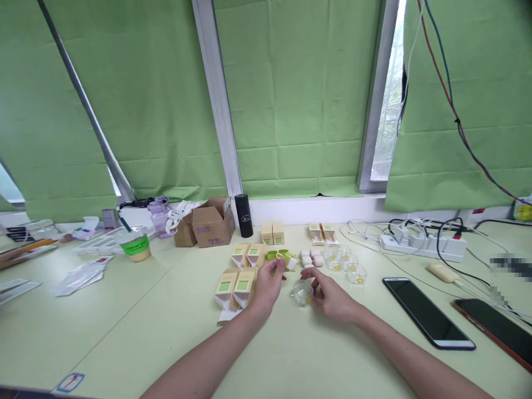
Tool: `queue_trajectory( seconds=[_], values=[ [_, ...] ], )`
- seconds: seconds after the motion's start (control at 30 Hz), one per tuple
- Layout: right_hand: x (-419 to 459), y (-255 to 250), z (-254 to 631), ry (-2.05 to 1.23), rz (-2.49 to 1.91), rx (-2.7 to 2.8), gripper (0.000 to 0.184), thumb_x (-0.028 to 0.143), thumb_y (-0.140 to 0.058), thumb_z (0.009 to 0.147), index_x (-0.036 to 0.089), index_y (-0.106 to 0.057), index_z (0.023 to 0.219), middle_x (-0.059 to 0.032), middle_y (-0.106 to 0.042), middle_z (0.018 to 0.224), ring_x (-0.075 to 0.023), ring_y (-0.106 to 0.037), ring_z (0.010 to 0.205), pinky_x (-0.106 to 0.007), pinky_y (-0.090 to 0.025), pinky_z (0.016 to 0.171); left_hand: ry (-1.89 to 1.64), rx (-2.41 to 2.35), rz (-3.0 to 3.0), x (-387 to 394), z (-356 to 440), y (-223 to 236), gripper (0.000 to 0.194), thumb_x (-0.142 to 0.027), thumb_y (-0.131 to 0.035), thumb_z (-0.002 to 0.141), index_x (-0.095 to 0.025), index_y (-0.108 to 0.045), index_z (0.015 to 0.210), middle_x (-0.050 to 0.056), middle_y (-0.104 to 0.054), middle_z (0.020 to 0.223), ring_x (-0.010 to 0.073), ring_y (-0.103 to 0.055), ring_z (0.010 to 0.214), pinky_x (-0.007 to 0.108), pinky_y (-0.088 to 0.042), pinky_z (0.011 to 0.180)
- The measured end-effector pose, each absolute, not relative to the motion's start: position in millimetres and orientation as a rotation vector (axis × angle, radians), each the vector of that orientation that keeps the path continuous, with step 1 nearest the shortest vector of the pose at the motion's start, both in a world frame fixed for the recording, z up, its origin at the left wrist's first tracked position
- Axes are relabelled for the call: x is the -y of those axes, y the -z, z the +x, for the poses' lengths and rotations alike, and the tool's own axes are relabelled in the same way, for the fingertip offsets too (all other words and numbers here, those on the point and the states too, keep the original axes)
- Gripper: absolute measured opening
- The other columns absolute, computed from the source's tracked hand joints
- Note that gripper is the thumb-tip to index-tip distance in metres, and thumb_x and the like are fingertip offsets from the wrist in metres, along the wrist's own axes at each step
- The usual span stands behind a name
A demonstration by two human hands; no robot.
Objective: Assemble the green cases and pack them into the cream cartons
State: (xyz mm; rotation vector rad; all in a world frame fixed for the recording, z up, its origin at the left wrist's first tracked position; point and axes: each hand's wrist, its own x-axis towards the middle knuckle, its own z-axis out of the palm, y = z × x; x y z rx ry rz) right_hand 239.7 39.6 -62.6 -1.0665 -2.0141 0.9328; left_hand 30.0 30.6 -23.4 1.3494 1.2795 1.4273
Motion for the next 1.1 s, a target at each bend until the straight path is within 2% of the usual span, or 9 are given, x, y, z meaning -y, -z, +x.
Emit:
queue_trajectory(
  seconds=[0.07,0.17,0.3,0.47,0.53,0.6,0.7,0.9,1.1],
  values=[
    [-40,67,238,-0.99,-1.048,1.988,0.06,0.007,-0.062,0.071,0.025,-0.057,0.128,-0.0081,-0.07,0.13,-0.0202,-0.065,0.087,-0.033,-0.051,0.076,-1.436,-1.276,1.347,-30,30,23,0.074,-0.087,-0.066,0.078,-0.015,-0.077,0.092,0.007,-0.073,0.083,0.0194,-0.061,0.074,0.03,-0.049,0.072],
    [-41,70,236,-1.01,-1.051,1.969,0.052,0.01,-0.064,0.071,0.025,-0.063,0.12,-0.0053,-0.074,0.116,-0.0195,-0.062,0.082,-0.032,-0.048,0.072,-1.449,-1.272,1.338,-31,30,24,0.073,-0.087,-0.066,0.078,-0.015,-0.078,0.092,0.008,-0.074,0.084,0.0195,-0.062,0.075,0.03,-0.049,0.073],
    [-45,69,235,-1.041,-1.031,1.852,0.044,0.014,-0.072,0.068,0.024,-0.071,0.11,-0.0038,-0.074,0.108,-0.0211,-0.062,0.087,-0.031,-0.047,0.071,-1.459,-1.267,1.324,-32,29,26,0.073,-0.086,-0.067,0.079,-0.015,-0.078,0.096,0.009,-0.075,0.09,0.0193,-0.063,0.076,0.03,-0.049,0.073],
    [-50,64,235,-1.285,-0.869,1.454,0.048,0.039,-0.087,0.072,0.024,-0.074,0.115,-0.0065,-0.073,0.107,-0.0234,-0.063,0.09,-0.033,-0.049,0.07,-1.484,-1.253,1.301,-37,27,31,0.073,-0.086,-0.065,0.081,-0.016,-0.078,0.099,0.01,-0.076,0.094,0.0189,-0.063,0.077,0.029,-0.048,0.073],
    [-50,62,235,-1.455,-0.75,1.273,0.05,0.049,-0.088,0.075,0.025,-0.075,0.117,-0.0072,-0.073,0.106,-0.0231,-0.064,0.089,-0.034,-0.051,0.07,-1.487,-1.244,1.297,-38,27,32,0.073,-0.086,-0.064,0.081,-0.016,-0.078,0.096,0.01,-0.075,0.092,0.0192,-0.063,0.078,0.029,-0.048,0.072],
    [-49,61,235,-1.609,-0.63,1.113,0.044,0.053,-0.088,0.079,0.024,-0.077,0.11,-0.0072,-0.074,0.104,-0.0231,-0.066,0.089,-0.036,-0.054,0.072,-1.483,-1.247,1.295,-39,27,33,0.074,-0.087,-0.064,0.081,-0.016,-0.077,0.094,0.01,-0.075,0.092,0.0187,-0.062,0.077,0.029,-0.048,0.072],
    [-48,60,235,-1.736,-0.512,0.941,0.035,0.052,-0.086,0.083,0.024,-0.077,0.101,-0.0065,-0.075,0.101,-0.0229,-0.069,0.088,-0.038,-0.056,0.076,-1.473,-1.257,1.301,-38,27,32,0.074,-0.087,-0.063,0.081,-0.016,-0.078,0.096,0.01,-0.076,0.097,0.0176,-0.062,0.076,0.029,-0.047,0.073],
    [-49,61,234,-1.784,-0.44,0.83,0.031,0.05,-0.085,0.086,0.022,-0.077,0.097,-0.0061,-0.078,0.1,-0.0236,-0.072,0.085,-0.039,-0.058,0.077,-1.466,-1.282,1.288,-37,26,32,0.074,-0.086,-0.064,0.081,-0.016,-0.078,0.098,0.01,-0.077,0.099,0.0169,-0.062,0.074,0.029,-0.047,0.074],
    [-43,51,235,-1.727,-0.476,0.856,0.039,0.046,-0.088,0.083,0.025,-0.075,0.113,-0.0069,-0.079,0.107,-0.0305,-0.077,0.1,-0.048,-0.058,0.093,-1.487,-1.247,1.298,-37,28,31,0.071,-0.084,-0.066,0.081,-0.016,-0.079,0.098,0.01,-0.077,0.096,0.0186,-0.064,0.076,0.03,-0.049,0.073]
  ],
)
